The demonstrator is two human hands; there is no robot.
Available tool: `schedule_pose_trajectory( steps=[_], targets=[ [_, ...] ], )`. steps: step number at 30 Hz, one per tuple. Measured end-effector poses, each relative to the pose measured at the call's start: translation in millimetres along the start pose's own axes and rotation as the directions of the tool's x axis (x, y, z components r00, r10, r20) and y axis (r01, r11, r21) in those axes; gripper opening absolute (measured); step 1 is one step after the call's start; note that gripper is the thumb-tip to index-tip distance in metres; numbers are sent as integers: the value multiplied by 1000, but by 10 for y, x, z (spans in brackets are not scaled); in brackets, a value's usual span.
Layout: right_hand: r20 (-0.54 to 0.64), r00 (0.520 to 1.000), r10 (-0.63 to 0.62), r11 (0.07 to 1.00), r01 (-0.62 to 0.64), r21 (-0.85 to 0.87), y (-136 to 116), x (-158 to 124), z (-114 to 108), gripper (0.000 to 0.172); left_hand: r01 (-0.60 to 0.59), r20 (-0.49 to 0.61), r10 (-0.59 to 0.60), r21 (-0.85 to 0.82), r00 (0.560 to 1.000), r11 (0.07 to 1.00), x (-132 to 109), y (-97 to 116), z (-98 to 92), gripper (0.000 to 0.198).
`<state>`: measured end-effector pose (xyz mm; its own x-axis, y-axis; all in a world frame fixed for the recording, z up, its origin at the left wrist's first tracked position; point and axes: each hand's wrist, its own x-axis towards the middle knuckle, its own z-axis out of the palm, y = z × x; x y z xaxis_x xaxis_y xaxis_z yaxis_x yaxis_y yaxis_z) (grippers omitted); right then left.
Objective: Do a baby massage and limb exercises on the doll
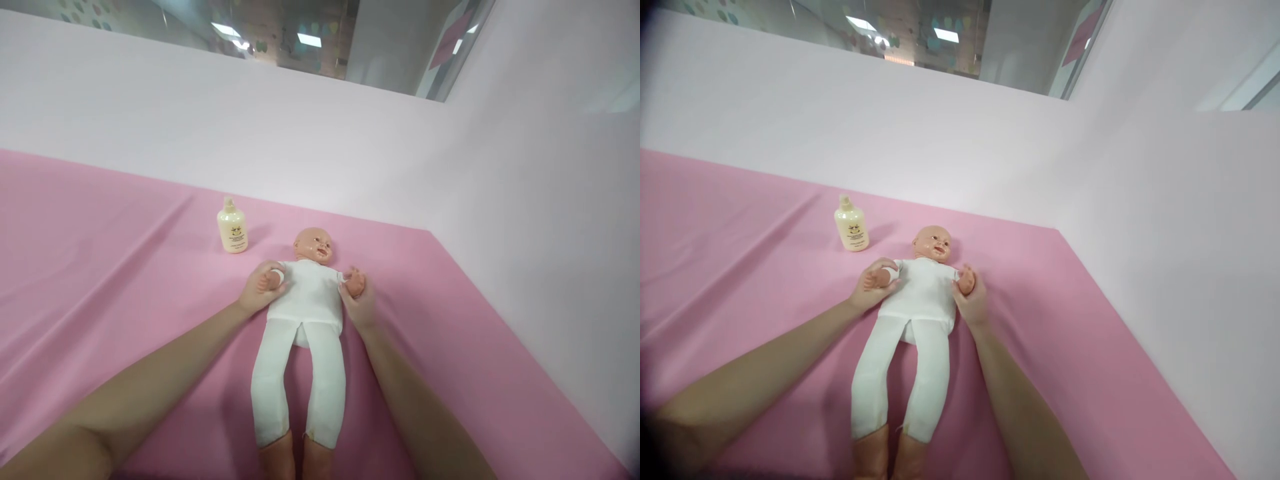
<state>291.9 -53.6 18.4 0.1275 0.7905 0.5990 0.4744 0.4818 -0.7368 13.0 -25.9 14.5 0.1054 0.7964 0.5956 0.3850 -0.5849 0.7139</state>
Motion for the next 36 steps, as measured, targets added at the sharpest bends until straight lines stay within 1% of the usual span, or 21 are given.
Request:
schedule_pose_trajectory(
  steps=[2,3,5,6,8,10,12,13,15,17,18,19,20,23,26,29,32,36],
  targets=[
    [133,985,-108,989,120,-88,-93,-48,3,17,-129,127,123,36,984,991,-21,51,0,31],
    [202,964,-172,973,199,-120,-136,-65,12,11,-186,176,175,47,969,982,-29,70,1,31],
    [292,918,-269,932,324,-161,-209,-90,36,9,-262,242,240,61,940,963,-44,97,1,33],
    [305,906,-295,918,357,-174,-234,-98,47,10,-281,253,256,65,933,958,-53,103,0,33],
    [290,906,-308,909,370,-192,-260,-106,58,11,-300,251,275,67,928,952,-69,106,-1,32],
    [266,920,-289,919,344,-192,-257,-100,60,12,-284,228,260,79,938,956,-65,94,6,31],
    [239,942,-235,944,280,-177,-231,-66,70,12,-208,182,186,115,966,971,-17,61,26,34],
    [214,957,-195,959,232,-163,-210,-36,84,17,-157,149,136,139,979,978,25,36,41,38],
    [117,987,-109,984,124,-129,-157,42,133,41,-55,55,45,182,997,982,134,-39,78,50],
    [-16,999,-46,993,44,-109,-85,125,198,67,18,-52,-8,211,999,977,246,-141,117,60],
    [-72,997,-36,993,28,-118,-42,161,229,73,50,-95,-29,222,995,974,291,-197,135,63],
    [-103,994,-43,989,27,-146,6,189,255,75,68,-108,-45,228,993,971,325,-254,151,65],
    [-101,993,-60,983,41,-180,57,210,274,74,77,-104,-54,228,993,971,346,-307,166,65],
    [-18,996,-86,962,78,-262,229,242,292,66,77,-45,-69,223,997,972,354,-430,197,63],
    [34,999,-16,960,25,-280,397,263,284,63,82,12,-87,237,996,968,340,-500,212,62],
    [73,996,44,963,-23,-267,520,284,282,60,131,31,-144,272,989,953,348,-550,217,63],
    [89,995,54,967,-30,-252,577,298,283,59,179,46,-203,307,978,935,368,-582,214,62],
    [88,995,54,970,-31,-241,567,309,281,57,194,61,-223,309,973,931,379,-575,205,62]
  ],
)
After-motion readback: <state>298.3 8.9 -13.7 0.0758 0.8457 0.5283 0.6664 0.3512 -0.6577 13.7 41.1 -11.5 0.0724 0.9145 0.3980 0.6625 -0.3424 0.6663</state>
